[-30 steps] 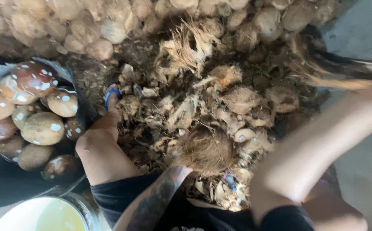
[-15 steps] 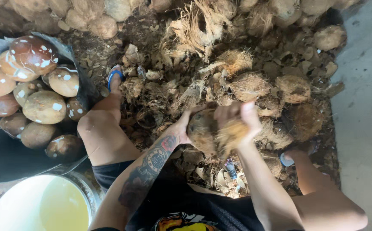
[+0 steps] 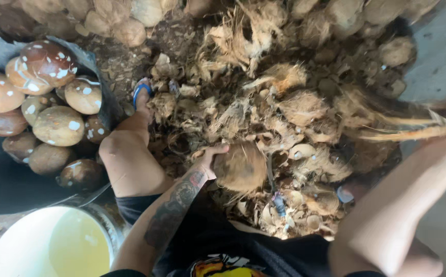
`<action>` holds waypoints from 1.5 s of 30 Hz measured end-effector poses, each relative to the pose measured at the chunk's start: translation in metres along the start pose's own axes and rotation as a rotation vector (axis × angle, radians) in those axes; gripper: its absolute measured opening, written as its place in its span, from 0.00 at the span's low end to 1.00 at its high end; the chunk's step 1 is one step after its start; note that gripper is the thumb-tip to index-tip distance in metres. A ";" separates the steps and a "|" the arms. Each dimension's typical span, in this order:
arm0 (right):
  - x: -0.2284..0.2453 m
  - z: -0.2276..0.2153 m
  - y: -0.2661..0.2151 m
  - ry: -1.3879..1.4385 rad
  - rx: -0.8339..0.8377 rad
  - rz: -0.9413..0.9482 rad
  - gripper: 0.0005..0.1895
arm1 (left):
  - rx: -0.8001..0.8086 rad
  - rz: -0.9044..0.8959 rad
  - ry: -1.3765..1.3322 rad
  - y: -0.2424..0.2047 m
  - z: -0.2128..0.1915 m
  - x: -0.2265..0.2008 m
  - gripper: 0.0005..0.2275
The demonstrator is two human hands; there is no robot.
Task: The person peels the outer husk from coconuts using a curved blade and then rinses them in a bucket of water.
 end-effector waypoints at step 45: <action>-0.513 0.228 0.102 -1.217 0.284 0.471 0.15 | -0.776 -0.592 -1.465 0.060 -0.056 0.035 0.31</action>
Point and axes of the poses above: each hand's wrist, its own y-axis towards the middle knuckle, its own z-axis out of the palm, x = y × z, the point moved 6 cm from there along y, towards the middle knuckle, and after that the axes turned 13 degrees about -x, right-handed, at the moved point
